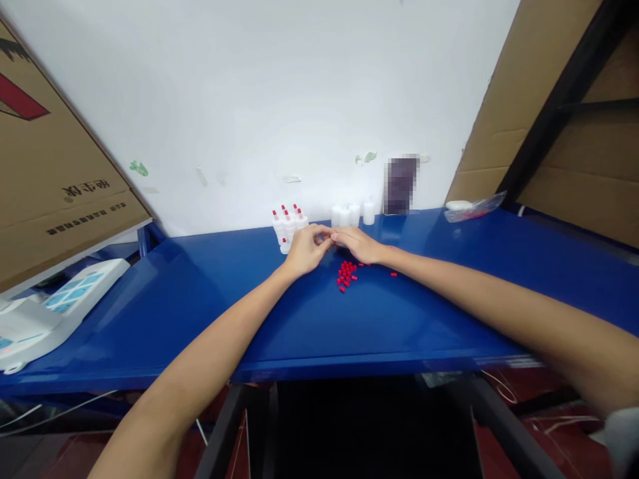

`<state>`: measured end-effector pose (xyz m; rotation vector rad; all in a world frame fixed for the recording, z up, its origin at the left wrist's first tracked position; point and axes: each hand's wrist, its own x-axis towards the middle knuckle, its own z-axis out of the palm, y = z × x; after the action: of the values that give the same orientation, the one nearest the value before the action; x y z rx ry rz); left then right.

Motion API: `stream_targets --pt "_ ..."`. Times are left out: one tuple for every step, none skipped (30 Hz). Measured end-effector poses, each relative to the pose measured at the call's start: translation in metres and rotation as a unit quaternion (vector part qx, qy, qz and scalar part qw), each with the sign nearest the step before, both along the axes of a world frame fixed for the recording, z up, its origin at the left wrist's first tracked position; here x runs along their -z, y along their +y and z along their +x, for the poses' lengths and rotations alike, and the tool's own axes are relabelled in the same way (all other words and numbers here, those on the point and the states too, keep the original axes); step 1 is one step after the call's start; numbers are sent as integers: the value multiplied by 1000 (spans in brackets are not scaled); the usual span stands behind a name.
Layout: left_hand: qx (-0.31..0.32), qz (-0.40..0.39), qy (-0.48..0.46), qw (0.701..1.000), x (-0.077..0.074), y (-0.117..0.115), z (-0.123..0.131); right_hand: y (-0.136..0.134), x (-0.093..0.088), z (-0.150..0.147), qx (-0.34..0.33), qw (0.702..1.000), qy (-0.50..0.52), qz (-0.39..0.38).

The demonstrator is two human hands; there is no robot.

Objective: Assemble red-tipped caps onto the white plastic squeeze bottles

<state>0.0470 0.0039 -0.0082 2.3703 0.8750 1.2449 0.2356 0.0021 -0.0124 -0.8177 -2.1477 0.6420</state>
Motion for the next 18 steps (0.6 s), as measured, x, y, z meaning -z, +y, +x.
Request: stream_targets --pt "0 -1 -1 1000 0 0 0 1 0 0 -2 1000 1 0" --pt "1 -2 -1 1000 0 -1 0 1 0 0 -4 1000 2 0" --pt "2 -4 -2 1000 0 -1 0 1 1 -1 -5 1000 3 0" --pt "4 -4 -3 1000 0 0 1 2 1 -1 -5 1000 3 0" --pt "6 -3 -3 1000 0 0 1 2 1 -1 -5 1000 3 -1" --pt "7 -1 -4 1000 0 0 1 2 1 -1 -3 1000 2 0" --pt "8 0 -4 1000 1 0 1 2 1 0 -1 1000 0 2" --pt "9 1 -4 1000 0 0 1 1 1 0 1 1000 -3 4" --pt "9 0 -4 1000 0 0 0 1 1 0 3 1000 -6 7" --pt "9 -2 -4 1000 0 -1 0 1 0 0 4 1000 -10 9" --pt "9 -4 -4 1000 -1 -1 0 0 0 0 6 1000 -14 11" --pt "8 -7 -3 1000 -2 -2 -1 0 0 0 8 1000 -17 10" --pt "7 -9 -2 1000 -2 -2 -1 0 0 0 10 1000 -19 8" --pt "6 -10 1 1000 -3 -3 -2 0 0 0 13 1000 -19 4" --pt "5 -11 5 1000 -3 -3 -2 0 0 0 16 1000 -18 -1" --pt "5 -12 8 1000 -4 -3 -2 0 1 0 19 1000 -14 -9" --pt "5 -13 7 1000 -4 -2 -2 0 1 0 20 1000 -7 -19" --pt "5 -15 6 1000 -5 -2 -2 0 2 0 18 999 3 -32"
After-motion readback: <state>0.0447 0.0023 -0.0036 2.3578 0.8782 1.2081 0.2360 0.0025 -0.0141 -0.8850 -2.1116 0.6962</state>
